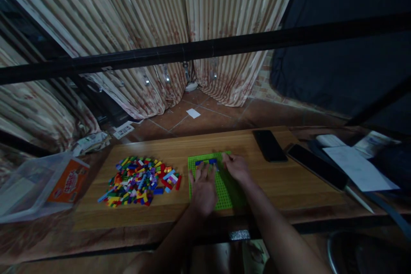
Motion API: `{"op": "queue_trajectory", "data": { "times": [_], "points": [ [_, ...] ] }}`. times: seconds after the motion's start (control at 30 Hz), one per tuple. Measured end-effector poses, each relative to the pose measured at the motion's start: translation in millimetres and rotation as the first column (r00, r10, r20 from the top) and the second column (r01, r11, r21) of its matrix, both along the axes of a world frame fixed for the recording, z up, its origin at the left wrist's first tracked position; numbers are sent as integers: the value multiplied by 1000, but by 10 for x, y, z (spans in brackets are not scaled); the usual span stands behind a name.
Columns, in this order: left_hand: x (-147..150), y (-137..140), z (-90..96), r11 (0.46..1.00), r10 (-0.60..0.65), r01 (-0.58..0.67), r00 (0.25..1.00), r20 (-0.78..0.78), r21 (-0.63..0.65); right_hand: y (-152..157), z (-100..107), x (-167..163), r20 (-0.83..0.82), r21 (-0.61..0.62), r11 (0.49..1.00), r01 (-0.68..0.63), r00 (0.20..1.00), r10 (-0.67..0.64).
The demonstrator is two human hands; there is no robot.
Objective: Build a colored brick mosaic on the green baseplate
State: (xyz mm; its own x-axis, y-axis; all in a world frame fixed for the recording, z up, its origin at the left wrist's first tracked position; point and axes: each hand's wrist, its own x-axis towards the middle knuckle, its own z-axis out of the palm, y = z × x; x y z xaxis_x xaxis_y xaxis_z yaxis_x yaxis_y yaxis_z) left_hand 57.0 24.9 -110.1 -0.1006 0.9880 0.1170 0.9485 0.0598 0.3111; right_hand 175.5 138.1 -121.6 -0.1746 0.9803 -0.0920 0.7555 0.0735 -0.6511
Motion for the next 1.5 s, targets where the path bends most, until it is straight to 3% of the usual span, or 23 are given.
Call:
{"op": "queue_trajectory", "data": {
  "times": [0.1,0.2,0.3,0.43,0.7,0.8,0.93,1.03,1.33,1.5],
  "points": [
    [-212,73,144,978,114,-133,986,121,158,53,25,64,-16,-4,1000,3,1000,-3],
    [-540,156,265,912,213,-308,919,331,271,21,66,69,-8,5,1000,-26,1000,26],
    [-888,165,313,843,290,-476,796,532,252,-65,72,11,-15,-6,994,-106,994,106],
    [-1293,78,324,742,330,-624,657,678,244,-136,23,-72,10,-24,987,-157,987,158],
    [-1853,-142,385,618,307,-762,461,833,194,-81,-81,-61,60,-76,980,-184,980,188],
    [-2023,-290,448,588,389,-791,461,798,169,-21,-127,-31,101,-107,979,-173,978,184],
    [-2275,-539,471,556,624,-827,481,616,83,98,-196,2,146,-168,970,-174,969,199],
    [-2407,-681,424,545,704,-838,482,521,38,150,-229,28,138,-205,958,-203,963,233],
    [-2335,-672,363,658,733,-747,609,305,-90,86,-273,40,155,-185,955,-230,953,260],
    [-2312,-633,389,677,727,-730,647,228,-88,84,-308,76,143,-184,955,-233,955,261]
  ]
}}
